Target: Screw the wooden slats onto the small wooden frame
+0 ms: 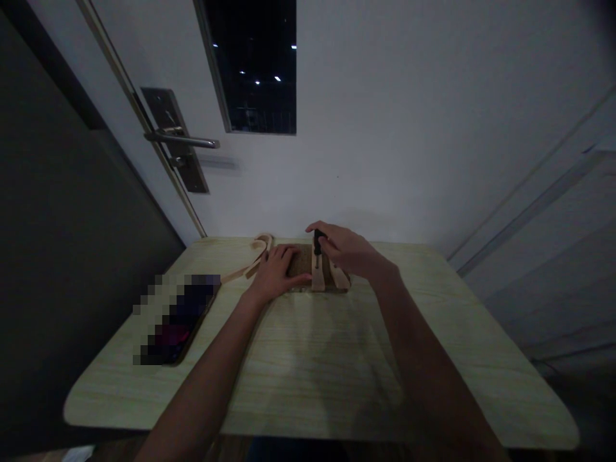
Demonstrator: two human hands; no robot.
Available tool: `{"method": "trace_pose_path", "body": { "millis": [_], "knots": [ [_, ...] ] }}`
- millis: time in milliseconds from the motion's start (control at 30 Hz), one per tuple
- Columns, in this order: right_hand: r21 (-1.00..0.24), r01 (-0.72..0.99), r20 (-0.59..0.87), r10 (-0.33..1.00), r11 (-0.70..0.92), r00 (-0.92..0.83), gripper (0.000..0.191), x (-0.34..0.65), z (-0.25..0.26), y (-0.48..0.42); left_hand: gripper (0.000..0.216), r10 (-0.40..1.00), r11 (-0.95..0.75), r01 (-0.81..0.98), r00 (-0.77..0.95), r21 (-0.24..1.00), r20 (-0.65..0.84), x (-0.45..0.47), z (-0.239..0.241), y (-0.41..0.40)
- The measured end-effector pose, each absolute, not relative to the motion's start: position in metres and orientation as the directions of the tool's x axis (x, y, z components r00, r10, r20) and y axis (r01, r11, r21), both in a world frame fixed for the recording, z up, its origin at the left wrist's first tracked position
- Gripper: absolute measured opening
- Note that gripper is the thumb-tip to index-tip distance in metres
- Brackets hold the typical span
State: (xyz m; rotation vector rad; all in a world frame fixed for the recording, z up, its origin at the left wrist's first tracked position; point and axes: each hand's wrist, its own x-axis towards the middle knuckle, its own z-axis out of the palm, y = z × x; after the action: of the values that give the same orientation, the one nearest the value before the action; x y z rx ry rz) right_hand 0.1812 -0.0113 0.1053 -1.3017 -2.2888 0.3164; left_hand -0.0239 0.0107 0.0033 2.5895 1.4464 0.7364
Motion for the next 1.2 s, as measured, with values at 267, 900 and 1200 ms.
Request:
{"method": "trace_pose_path", "body": {
  "millis": [267,900,1200],
  "knots": [
    [-0.396,0.811,0.319,0.893,0.430,-0.318,0.017,0.187,0.108,-0.007,0.071,0.824,-0.546,0.779,0.434,0.308,0.363,-0.024,0.003,0.011],
    [-0.502,0.703,0.254,0.863,0.504,-0.437,0.020,0.188,0.109,-0.006,0.068,0.826,-0.548,0.770,0.435,0.327,0.359,-0.024,0.004,0.011],
    [-0.453,0.713,0.321,0.844,0.535,-0.429,0.030,0.193,0.107,-0.005,0.070,0.828,-0.546,0.769,0.435,0.333,0.353,-0.025,0.004,0.011]
  ]
}}
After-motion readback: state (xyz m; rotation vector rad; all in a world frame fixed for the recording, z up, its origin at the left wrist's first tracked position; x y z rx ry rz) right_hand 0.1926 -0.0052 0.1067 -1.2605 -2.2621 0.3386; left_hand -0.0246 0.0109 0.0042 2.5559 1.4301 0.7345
